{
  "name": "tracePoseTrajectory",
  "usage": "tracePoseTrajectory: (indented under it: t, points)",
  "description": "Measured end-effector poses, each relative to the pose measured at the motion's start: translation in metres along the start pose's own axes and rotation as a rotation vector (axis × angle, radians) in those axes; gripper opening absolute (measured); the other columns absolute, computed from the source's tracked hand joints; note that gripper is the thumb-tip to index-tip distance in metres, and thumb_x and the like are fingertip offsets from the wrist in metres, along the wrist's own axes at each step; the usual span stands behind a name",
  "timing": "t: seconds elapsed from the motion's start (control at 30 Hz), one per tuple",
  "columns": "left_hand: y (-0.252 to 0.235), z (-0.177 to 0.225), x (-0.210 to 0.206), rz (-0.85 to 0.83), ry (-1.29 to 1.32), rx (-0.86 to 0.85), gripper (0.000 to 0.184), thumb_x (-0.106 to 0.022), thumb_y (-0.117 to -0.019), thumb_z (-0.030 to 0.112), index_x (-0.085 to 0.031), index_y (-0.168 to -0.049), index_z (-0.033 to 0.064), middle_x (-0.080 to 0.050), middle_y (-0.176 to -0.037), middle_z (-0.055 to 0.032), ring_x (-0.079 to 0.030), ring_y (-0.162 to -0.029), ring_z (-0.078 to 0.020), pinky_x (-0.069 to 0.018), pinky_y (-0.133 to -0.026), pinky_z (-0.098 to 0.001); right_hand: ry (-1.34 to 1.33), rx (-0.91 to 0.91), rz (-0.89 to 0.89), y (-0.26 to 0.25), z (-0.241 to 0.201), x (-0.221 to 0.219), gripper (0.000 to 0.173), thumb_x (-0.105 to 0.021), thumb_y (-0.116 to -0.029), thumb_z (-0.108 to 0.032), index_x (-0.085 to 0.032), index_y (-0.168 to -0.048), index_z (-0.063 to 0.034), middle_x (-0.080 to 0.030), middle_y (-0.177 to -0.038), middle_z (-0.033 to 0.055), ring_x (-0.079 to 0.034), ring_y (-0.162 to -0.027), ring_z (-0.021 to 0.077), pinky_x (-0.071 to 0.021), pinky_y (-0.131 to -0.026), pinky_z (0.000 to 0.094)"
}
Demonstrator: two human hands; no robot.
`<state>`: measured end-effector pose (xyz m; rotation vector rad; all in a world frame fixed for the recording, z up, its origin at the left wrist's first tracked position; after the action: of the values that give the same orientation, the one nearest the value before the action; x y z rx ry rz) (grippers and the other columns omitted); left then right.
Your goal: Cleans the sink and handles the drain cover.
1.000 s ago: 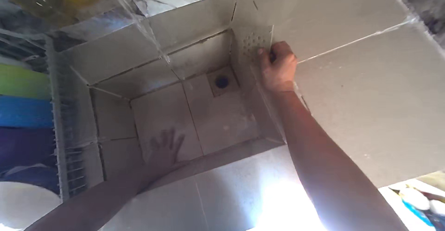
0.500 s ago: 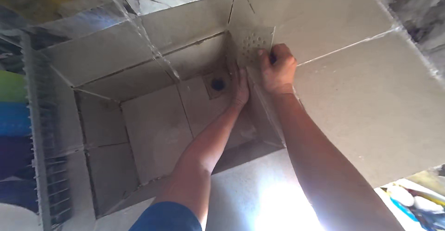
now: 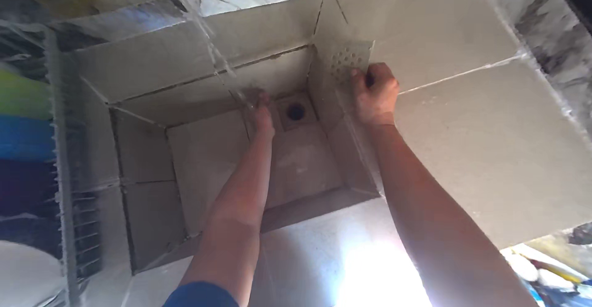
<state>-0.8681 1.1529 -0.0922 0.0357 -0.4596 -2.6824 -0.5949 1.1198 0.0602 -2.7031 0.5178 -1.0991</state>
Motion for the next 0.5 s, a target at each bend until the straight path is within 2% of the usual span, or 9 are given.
tracePoseTrajectory:
  t: [0.03, 0.1, 0.17, 0.2, 0.27, 0.33, 0.4, 0.43, 0.5]
  points:
    - [-0.002, 0.000, 0.004, 0.008, 0.253, 0.142, 0.036, -0.040, -0.1120, 0.030, -0.056, -0.130, 0.0029, -0.064, -0.116, -0.0084, -0.064, -0.100, -0.0136, -0.0537, -0.086, -0.0277, 0.005, -0.015, -0.016, 0.000, 0.000, -0.001, 0.036, -0.058, -0.1030, -0.025, -0.070, -0.104, 0.0090, -0.068, -0.106, 0.0249, -0.066, -0.099, 0.0347, -0.0507, -0.091, 0.0468]
    - [-0.006, 0.007, 0.008, -0.001, 0.509, 0.283, 0.033, -0.036, -0.1109, 0.043, -0.049, -0.094, 0.0178, -0.053, -0.070, 0.0048, -0.053, -0.056, -0.0045, -0.0479, -0.051, -0.0196, 0.012, -0.039, -0.033, -0.002, 0.002, -0.001, 0.039, -0.056, -0.1044, -0.027, -0.069, -0.105, 0.0092, -0.067, -0.109, 0.0259, -0.065, -0.103, 0.0368, -0.0494, -0.094, 0.0490]
    - [-0.004, 0.029, 0.010, -0.108, 0.670, 0.285, 0.044, -0.029, -0.1112, 0.043, -0.039, -0.074, 0.0227, -0.036, -0.051, 0.0089, -0.035, -0.039, -0.0028, -0.0335, -0.039, -0.0174, 0.007, -0.048, -0.035, -0.002, 0.001, -0.001, 0.040, -0.053, -0.1059, -0.026, -0.069, -0.105, 0.0103, -0.067, -0.111, 0.0272, -0.064, -0.107, 0.0382, -0.0477, -0.097, 0.0502]
    - [0.000, 0.042, 0.013, -0.173, 0.671, 0.263, 0.044, -0.027, -0.1119, 0.040, -0.039, -0.073, 0.0230, -0.032, -0.049, 0.0101, -0.030, -0.038, -0.0022, -0.0294, -0.038, -0.0169, 0.012, -0.052, -0.045, -0.002, 0.001, -0.002, 0.040, -0.051, -0.1066, -0.026, -0.069, -0.106, 0.0107, -0.067, -0.113, 0.0282, -0.064, -0.110, 0.0394, -0.0468, -0.099, 0.0511]
    - [0.016, 0.062, 0.020, -0.291, 0.447, 0.216, 0.037, -0.027, -0.1128, 0.032, -0.040, -0.080, 0.0207, -0.033, -0.052, 0.0106, -0.029, -0.039, -0.0004, -0.0278, -0.038, -0.0148, 0.029, -0.043, -0.073, -0.003, 0.000, -0.004, 0.040, -0.049, -0.1072, -0.024, -0.068, -0.109, 0.0118, -0.066, -0.115, 0.0303, -0.063, -0.113, 0.0419, -0.0458, -0.102, 0.0535]
    - [0.038, 0.071, 0.036, -0.334, 0.056, 0.174, 0.031, -0.032, -0.1136, 0.032, -0.053, -0.101, 0.0121, -0.043, -0.063, 0.0064, -0.037, -0.045, -0.0016, -0.0330, -0.042, -0.0159, 0.066, -0.030, -0.113, -0.001, -0.002, -0.009, 0.040, -0.049, -0.1071, -0.023, -0.069, -0.112, 0.0109, -0.066, -0.118, 0.0302, -0.063, -0.116, 0.0428, -0.0452, -0.103, 0.0548]
    - [0.060, 0.076, 0.066, -0.392, -0.311, 0.115, 0.034, -0.041, -0.1121, 0.026, -0.059, -0.131, 0.0039, -0.066, -0.099, -0.0046, -0.063, -0.077, -0.0090, -0.0535, -0.070, -0.0253, 0.106, 0.001, -0.179, 0.001, -0.010, -0.015, 0.039, -0.050, -0.1067, -0.024, -0.070, -0.116, 0.0088, -0.066, -0.122, 0.0298, -0.059, -0.123, 0.0450, -0.0420, -0.108, 0.0574]
    - [0.071, 0.073, 0.085, -0.429, -0.451, 0.088, 0.036, -0.046, -0.1108, 0.025, -0.058, -0.134, -0.0004, -0.067, -0.119, -0.0133, -0.067, -0.102, -0.0189, -0.0547, -0.091, -0.0370, 0.138, 0.033, -0.230, 0.001, -0.017, -0.022, 0.039, -0.051, -0.1068, -0.025, -0.070, -0.117, 0.0079, -0.065, -0.125, 0.0299, -0.056, -0.126, 0.0472, -0.0392, -0.110, 0.0601]
    - [0.095, 0.057, 0.139, -0.388, -0.752, 0.030, 0.040, -0.052, -0.1087, 0.030, -0.066, -0.122, -0.0043, -0.069, -0.118, -0.0227, -0.065, -0.111, -0.0348, -0.0482, -0.100, -0.0570, 0.204, 0.099, -0.364, 0.002, -0.038, -0.045, 0.037, -0.051, -0.1076, -0.023, -0.070, -0.120, 0.0067, -0.064, -0.127, 0.0302, -0.054, -0.127, 0.0489, -0.0384, -0.109, 0.0625]
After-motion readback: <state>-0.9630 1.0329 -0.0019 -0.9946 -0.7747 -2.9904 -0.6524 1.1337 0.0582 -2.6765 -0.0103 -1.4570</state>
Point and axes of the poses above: each hand's wrist, its own y-axis away from the middle knuckle, its own x-axis out of the back of the hand, z = x × y, the point moved 9 cm from there along -y, towards the middle knuckle
